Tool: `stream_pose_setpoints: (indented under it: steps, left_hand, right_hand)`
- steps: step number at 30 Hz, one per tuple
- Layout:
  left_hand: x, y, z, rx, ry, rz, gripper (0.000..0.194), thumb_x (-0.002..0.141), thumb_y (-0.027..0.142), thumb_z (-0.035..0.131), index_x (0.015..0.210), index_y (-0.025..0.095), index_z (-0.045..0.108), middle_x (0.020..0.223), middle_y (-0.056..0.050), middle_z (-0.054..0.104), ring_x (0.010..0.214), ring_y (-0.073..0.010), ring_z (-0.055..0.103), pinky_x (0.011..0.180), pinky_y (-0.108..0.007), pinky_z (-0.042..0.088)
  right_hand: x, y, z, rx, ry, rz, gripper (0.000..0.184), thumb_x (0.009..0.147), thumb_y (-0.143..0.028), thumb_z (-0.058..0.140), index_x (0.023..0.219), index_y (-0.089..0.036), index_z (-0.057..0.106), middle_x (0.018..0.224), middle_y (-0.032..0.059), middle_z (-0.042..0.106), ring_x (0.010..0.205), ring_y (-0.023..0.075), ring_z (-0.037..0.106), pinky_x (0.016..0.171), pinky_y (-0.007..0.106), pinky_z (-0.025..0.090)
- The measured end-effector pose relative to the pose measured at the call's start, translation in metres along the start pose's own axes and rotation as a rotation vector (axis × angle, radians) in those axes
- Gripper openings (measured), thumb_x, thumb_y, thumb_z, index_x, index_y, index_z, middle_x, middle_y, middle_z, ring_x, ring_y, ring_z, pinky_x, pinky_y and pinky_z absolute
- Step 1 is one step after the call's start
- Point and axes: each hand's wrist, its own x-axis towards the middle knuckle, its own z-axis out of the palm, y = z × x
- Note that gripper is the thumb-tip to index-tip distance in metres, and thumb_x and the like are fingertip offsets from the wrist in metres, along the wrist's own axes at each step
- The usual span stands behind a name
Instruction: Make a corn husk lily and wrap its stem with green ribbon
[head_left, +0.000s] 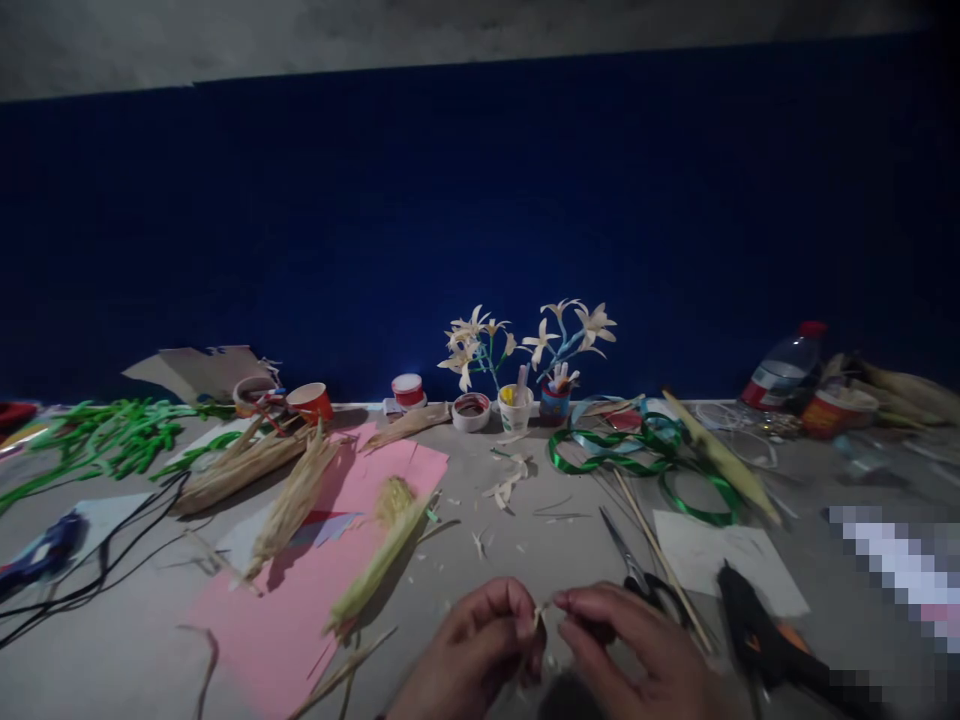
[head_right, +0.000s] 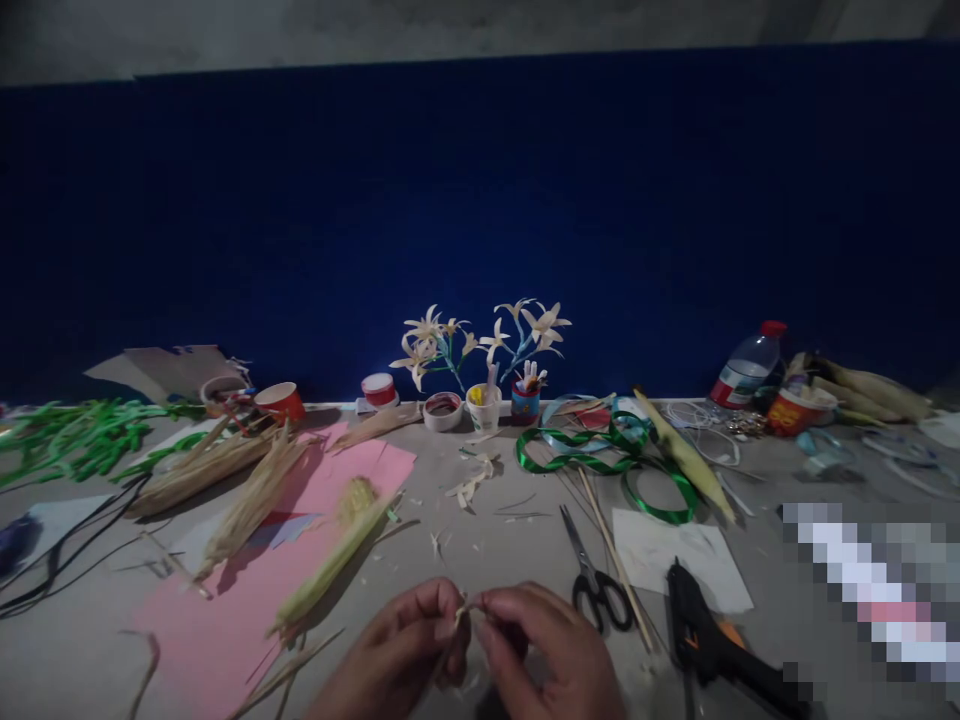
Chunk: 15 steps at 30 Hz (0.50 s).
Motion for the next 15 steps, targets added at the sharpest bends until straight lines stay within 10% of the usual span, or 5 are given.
stream_pose_setpoints:
  steps: [15]
  left_hand:
    - [-0.003, 0.003, 0.015, 0.294, 0.089, 0.135, 0.029, 0.073, 0.040, 0.075, 0.072, 0.015, 0.059, 0.067, 0.001, 0.053, 0.066, -0.0130, 0.044, 0.062, -0.025, 0.033]
  right_hand:
    - [0.003, 0.000, -0.002, -0.159, -0.025, 0.043, 0.009, 0.079, -0.021, 0.059, 0.071, -0.022, 0.064, 0.062, -0.0039, 0.069, 0.054, 0.0119, 0.064, 0.055, 0.016, 0.049]
